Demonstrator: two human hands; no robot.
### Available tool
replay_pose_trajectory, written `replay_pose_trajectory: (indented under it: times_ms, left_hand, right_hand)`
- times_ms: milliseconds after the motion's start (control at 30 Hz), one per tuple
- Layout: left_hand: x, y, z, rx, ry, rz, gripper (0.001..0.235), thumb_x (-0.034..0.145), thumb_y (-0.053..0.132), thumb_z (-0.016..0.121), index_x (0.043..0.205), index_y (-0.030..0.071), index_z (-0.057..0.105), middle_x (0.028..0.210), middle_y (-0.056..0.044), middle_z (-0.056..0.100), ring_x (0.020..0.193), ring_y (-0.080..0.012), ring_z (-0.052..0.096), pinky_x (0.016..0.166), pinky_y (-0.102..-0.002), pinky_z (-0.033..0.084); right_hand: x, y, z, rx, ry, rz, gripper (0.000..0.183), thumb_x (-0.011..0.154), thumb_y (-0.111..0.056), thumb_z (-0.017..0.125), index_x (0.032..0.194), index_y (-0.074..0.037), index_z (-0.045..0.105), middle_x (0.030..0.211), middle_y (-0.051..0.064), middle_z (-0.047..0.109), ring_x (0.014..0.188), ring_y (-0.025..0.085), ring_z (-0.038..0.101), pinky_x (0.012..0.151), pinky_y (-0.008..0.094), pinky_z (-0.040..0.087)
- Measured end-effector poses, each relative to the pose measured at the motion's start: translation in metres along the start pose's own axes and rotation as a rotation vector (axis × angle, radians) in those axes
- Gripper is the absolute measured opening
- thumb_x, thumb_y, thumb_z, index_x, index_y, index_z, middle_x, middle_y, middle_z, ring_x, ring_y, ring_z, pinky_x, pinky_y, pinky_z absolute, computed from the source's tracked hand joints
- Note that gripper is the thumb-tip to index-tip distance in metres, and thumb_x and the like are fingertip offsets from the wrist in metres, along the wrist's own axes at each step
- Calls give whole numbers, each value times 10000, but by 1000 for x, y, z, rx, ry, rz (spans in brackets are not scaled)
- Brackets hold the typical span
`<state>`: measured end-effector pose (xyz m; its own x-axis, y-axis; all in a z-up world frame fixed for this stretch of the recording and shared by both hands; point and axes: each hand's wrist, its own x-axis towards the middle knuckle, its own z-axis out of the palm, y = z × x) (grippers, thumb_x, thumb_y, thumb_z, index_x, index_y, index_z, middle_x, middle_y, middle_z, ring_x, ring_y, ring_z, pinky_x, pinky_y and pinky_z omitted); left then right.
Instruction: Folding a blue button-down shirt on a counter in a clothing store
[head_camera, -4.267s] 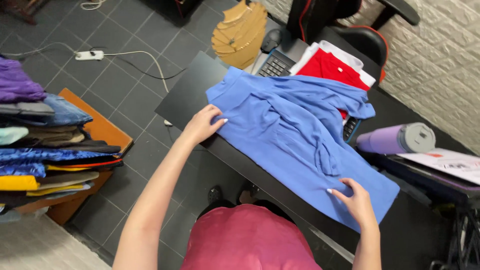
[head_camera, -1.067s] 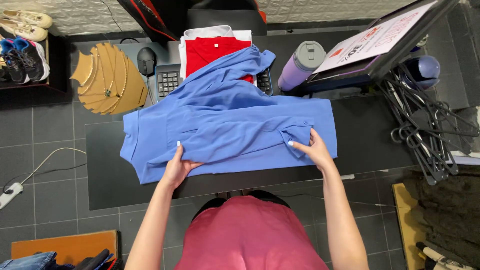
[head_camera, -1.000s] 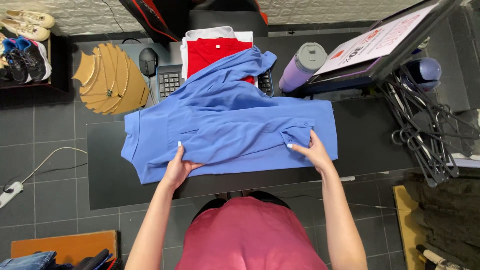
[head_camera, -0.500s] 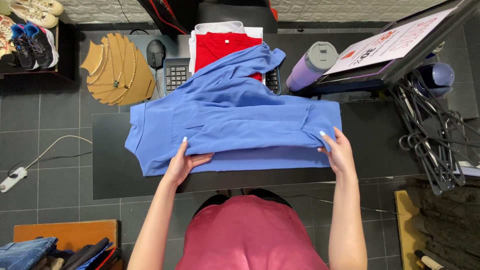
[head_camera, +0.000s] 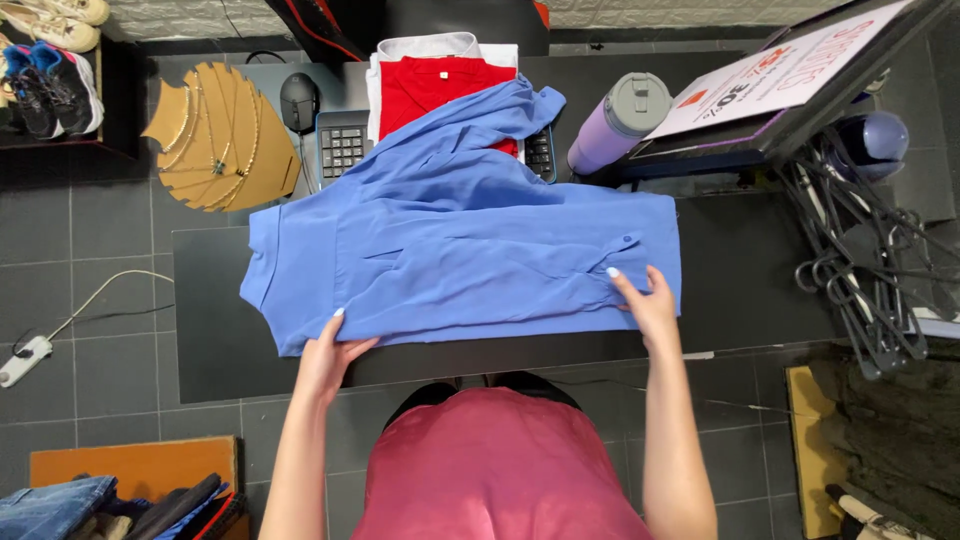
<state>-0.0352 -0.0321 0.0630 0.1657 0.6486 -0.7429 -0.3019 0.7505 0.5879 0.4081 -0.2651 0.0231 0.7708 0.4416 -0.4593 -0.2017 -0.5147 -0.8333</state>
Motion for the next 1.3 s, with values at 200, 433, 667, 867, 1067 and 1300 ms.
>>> replay_pose_trajectory:
  times_ms: [200,433,667,867,1067,1300]
  left_hand:
    - [2,6,-19,147,10,43,681,1117,352,423,1504,-178,241,1405,-480,374,1182,-682,505,1018,-698,460]
    - [11,4,-23,149,27,82,633,1116,262,454,1392,-276,265,1334,-523,424,1080,-664,583,976,-704,508]
    - [-3,6,-15,119,52,87,643,1096,246,508,1348,-298,275,1321,-533,403,1025,-665,610,926,-698,546]
    - [-1,0,-18,123,50,100,623,1083,212,551,1341,-297,300,1312,-549,379,1025,-662,610,927,-695,545]
    - [-12,2,-21,191,17,135,610,1080,187,533,1360,-300,295,1278,-506,411,1058,-647,601,974,-683,523]
    - [-41,18,-28,442,138,20,565,1044,349,544,1263,-169,497,1251,-360,630,1093,-434,701,1022,-440,572]
  right_hand:
    - [19,10,15,-483,183,-62,701,749,-597,933,1210,-110,730,1204,164,736,1225,391,643,1073,497,502]
    - [-4,-19,16,-130,312,-175,682,879,-307,889,1377,72,617,1405,361,566,1410,471,462,1191,549,349]
    - [29,47,-15,-140,383,-332,284,997,-252,827,1228,-100,762,1137,137,732,1039,202,648,958,411,503]
    - [50,76,-25,-29,367,-340,196,1036,-158,756,1215,-86,724,1165,123,682,923,152,674,867,358,588]
    - [53,77,-36,91,253,-249,264,988,-77,747,1247,-122,720,1098,63,698,929,133,693,800,289,592]
    - [13,10,-30,188,254,-152,172,1002,-173,711,1168,-141,747,956,-30,694,715,4,562,503,147,346]
